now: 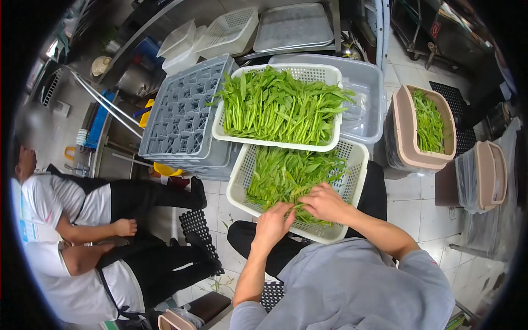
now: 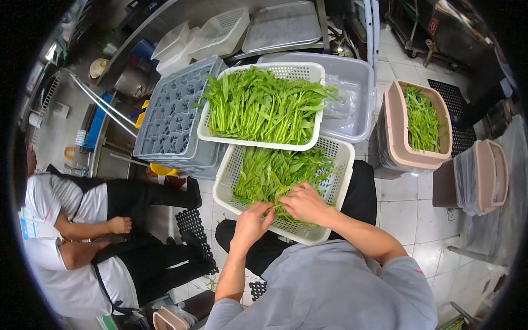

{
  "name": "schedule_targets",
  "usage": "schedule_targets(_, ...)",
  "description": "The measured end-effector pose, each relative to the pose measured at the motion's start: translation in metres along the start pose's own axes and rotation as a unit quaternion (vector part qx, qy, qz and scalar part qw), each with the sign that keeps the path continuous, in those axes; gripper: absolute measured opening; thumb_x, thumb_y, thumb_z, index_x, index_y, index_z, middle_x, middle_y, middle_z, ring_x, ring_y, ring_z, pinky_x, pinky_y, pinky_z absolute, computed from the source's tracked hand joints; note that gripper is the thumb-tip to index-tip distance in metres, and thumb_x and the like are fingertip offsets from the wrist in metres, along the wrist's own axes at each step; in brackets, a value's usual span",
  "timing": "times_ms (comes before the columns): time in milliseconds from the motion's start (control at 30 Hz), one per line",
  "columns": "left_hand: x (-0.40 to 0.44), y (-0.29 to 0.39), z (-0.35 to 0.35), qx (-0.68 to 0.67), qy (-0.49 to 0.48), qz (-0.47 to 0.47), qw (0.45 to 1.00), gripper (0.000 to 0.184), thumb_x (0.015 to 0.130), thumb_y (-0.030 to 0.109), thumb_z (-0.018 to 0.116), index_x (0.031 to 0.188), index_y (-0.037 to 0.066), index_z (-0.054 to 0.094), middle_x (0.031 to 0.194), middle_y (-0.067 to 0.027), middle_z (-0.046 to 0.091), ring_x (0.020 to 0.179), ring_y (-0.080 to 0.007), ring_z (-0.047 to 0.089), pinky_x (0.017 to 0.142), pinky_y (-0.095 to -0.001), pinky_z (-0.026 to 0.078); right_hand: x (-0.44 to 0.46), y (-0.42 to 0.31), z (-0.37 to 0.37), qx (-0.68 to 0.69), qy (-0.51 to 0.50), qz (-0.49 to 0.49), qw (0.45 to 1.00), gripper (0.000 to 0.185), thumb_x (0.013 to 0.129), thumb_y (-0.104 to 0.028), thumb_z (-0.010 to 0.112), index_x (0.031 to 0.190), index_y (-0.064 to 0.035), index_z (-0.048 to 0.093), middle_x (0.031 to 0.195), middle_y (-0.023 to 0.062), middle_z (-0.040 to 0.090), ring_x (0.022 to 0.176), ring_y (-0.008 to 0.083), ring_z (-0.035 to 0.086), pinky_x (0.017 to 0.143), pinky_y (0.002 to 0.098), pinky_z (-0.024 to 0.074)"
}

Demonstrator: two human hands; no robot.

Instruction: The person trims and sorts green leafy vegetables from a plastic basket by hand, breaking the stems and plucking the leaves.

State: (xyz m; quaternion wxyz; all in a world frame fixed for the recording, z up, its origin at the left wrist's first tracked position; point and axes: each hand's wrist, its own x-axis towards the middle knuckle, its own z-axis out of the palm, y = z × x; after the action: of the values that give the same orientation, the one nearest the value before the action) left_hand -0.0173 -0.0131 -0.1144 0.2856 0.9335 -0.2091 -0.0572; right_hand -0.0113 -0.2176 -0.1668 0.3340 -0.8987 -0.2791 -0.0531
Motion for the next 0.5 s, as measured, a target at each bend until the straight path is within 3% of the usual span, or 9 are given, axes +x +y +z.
schedule_targets(167,0.002,0.005,0.012,0.032,0.007,0.033,0.999,0.013,0.085,0.015,0.066,0.094,0.007,0.067,0.085,-0.0114,0.064,0.075,-0.0348,0.064,0.064,-0.0432,0.052,-0.003,-0.004,0.004,0.002,-0.023,-0.016,1.0,0.015,0.084,-0.024,0.064,0.084,-0.009,0.067,0.081,0.0052,0.067,0.084,0.0237,0.062,0.079,0.0374,0.0424)
schedule_targets(333,0.003,0.007,0.015,0.046,0.004,0.044,0.998,0.011,0.083,0.016,0.068,0.089,0.007,0.067,0.08,-0.0113,0.062,0.071,-0.0337,0.063,0.061,-0.0429,0.051,-0.004,-0.002,0.005,0.014,-0.027,-0.027,0.999,0.013,0.077,-0.021,0.064,0.072,-0.0095,0.066,0.074,0.0051,0.066,0.079,0.024,0.062,0.075,0.038,0.0436)
schedule_targets(500,0.008,0.007,0.026,0.014,0.041,0.05,0.998,0.008,0.082,0.012,0.067,0.085,0.005,0.066,0.079,-0.0122,0.063,0.068,-0.0338,0.062,0.061,-0.0428,0.05,-0.008,0.003,0.008,0.024,0.039,-0.047,0.998,0.01,0.075,-0.019,0.064,0.07,-0.0103,0.066,0.073,0.0036,0.065,0.075,0.0227,0.061,0.073,0.0366,0.0438)
